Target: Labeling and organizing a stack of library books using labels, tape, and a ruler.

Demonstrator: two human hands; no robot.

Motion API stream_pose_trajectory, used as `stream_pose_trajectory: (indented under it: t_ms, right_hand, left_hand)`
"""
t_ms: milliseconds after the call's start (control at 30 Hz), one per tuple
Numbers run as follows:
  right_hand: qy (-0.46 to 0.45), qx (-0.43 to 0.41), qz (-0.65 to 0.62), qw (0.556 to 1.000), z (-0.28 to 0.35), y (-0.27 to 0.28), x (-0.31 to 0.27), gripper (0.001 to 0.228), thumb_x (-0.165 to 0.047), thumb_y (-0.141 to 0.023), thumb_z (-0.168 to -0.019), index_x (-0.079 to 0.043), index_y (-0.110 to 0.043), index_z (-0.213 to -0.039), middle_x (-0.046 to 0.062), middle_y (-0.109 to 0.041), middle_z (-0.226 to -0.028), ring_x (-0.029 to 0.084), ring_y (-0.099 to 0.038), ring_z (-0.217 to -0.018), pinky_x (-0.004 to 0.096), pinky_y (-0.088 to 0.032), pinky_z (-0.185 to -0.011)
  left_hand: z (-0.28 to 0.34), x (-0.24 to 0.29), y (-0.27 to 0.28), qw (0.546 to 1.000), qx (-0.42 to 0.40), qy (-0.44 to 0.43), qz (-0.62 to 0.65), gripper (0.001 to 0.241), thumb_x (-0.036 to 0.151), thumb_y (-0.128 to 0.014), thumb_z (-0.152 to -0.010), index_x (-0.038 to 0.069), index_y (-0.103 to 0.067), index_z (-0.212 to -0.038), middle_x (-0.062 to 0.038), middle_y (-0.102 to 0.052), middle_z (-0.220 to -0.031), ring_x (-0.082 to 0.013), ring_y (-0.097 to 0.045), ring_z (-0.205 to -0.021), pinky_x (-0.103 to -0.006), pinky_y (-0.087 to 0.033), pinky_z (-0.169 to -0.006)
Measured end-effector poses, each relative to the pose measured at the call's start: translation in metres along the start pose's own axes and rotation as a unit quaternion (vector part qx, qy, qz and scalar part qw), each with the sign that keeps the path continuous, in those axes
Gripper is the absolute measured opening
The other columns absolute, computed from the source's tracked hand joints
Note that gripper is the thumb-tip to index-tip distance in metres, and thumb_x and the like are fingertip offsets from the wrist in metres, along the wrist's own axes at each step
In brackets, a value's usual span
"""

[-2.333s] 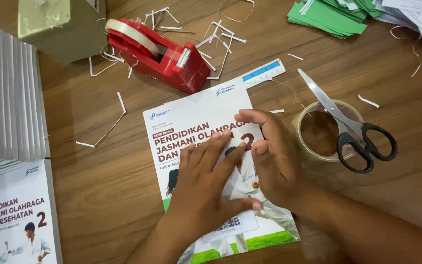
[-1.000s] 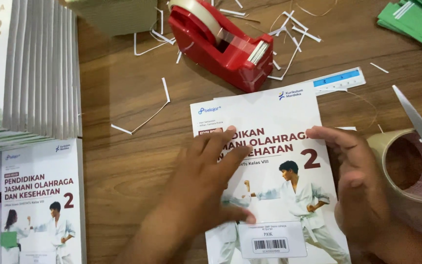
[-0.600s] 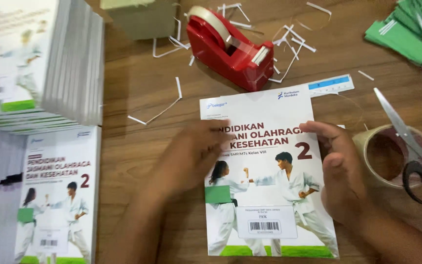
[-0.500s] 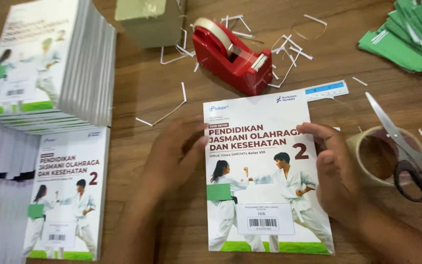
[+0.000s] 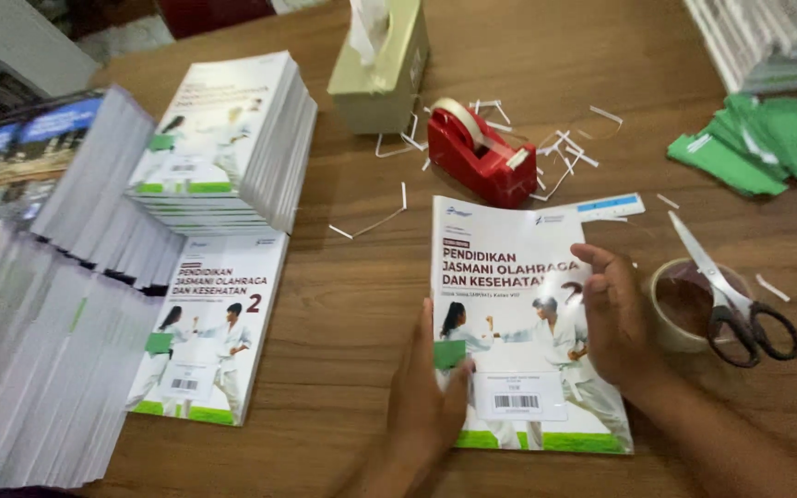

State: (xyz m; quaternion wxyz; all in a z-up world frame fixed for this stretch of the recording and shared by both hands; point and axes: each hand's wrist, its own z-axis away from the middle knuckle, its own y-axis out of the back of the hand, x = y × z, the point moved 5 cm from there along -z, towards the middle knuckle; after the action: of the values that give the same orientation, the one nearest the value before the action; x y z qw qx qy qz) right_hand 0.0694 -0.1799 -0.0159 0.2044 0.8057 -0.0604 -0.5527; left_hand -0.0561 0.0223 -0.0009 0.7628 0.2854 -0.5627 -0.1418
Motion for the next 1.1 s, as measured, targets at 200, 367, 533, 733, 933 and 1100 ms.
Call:
stream_pose_trajectory:
  t_ms: [200, 367, 533, 733, 933, 1100]
  right_hand:
    - [-0.072, 0.016, -0.096, 0.993, 0.008, -0.015, 0.003, 0.083, -0.060, -0.026, -0.096, 0.002, -0.023, -0.152, 0.025, -0.040, -0.144, 0.038, -0.044, -0.132, 0.056, -0.038, -0.110]
    - [-0.298, -0.122, -0.384, 0.865, 0.038, -0.041, 0.021, 0.053, -0.031, -0.063, -0.088, 0.003, -0.054, -0.127, 0.023, -0.063, -0.093, 0.035, -0.061, -0.074, 0.049, -0.055, -0.062]
    - [-0.275, -0.240, -0.173, 0.915, 0.055, -0.044, -0.032, 0.060, -0.032, -0.069, -0.085, 0.002, -0.051, -0.132, 0.024, -0.078, -0.083, 0.025, -0.063, -0.040, 0.033, -0.051, -0.035]
    - [-0.129, -0.216, -0.099, 0.963, 0.061, -0.045, -0.047, 0.051, -0.035, -0.062, -0.090, -0.005, -0.055, -0.131, 0.008, -0.075, -0.071, 0.018, -0.067, -0.051, 0.032, -0.057, -0.047]
    - [-0.207, -0.241, -0.062, 0.946, 0.067, -0.057, -0.042, 0.061, -0.030, -0.060, -0.093, -0.008, -0.039, -0.146, 0.012, -0.073, -0.078, 0.018, -0.053, -0.037, 0.032, -0.049, -0.032]
    - [-0.216, -0.214, -0.255, 0.918, 0.069, -0.053, -0.027, 0.048, -0.012, -0.067, -0.087, 0.005, -0.059, -0.131, 0.027, -0.083, -0.085, 0.029, -0.081, -0.064, 0.037, -0.070, -0.053]
  left_hand:
    - [0.034, -0.008, 0.021, 0.953, 0.118, -0.146, 0.240, 0.070, 0.015, -0.054, -0.095, 0.003, -0.024, -0.158, -0.021, -0.073, -0.126, -0.0161, -0.074, -0.080, -0.0266, -0.066, -0.062]
    - [0.047, -0.013, 0.056, 0.945, 0.217, -0.128, 0.209, 0.070, 0.021, -0.059, -0.094, 0.005, -0.031, -0.157, -0.021, -0.078, -0.111, -0.0114, -0.073, -0.060, -0.0198, -0.058, -0.038]
    - [0.043, -0.011, 0.096, 0.919, 0.312, -0.133, 0.200, 0.064, 0.018, -0.063, -0.092, 0.011, -0.041, -0.153, -0.026, -0.052, -0.152, -0.0143, -0.074, -0.084, -0.0196, -0.061, -0.054]
    - [0.051, -0.016, 0.096, 0.918, 0.282, -0.102, 0.258, 0.071, 0.016, -0.062, -0.090, 0.008, -0.033, -0.155, -0.027, -0.059, -0.146, -0.0250, -0.078, -0.104, -0.0266, -0.070, -0.070]
    - [0.067, -0.016, 0.095, 0.910, 0.317, -0.191, 0.188, 0.062, 0.024, -0.061, -0.094, -0.004, -0.044, -0.147, -0.026, -0.076, -0.118, -0.0086, -0.070, -0.055, -0.0147, -0.049, -0.035]
    - [0.050, -0.048, 0.101, 0.892, 0.274, -0.017, 0.360, 0.064, 0.018, -0.067, -0.086, 0.005, -0.052, -0.147, -0.021, -0.080, -0.121, -0.0153, -0.073, -0.071, -0.0232, -0.060, -0.051]
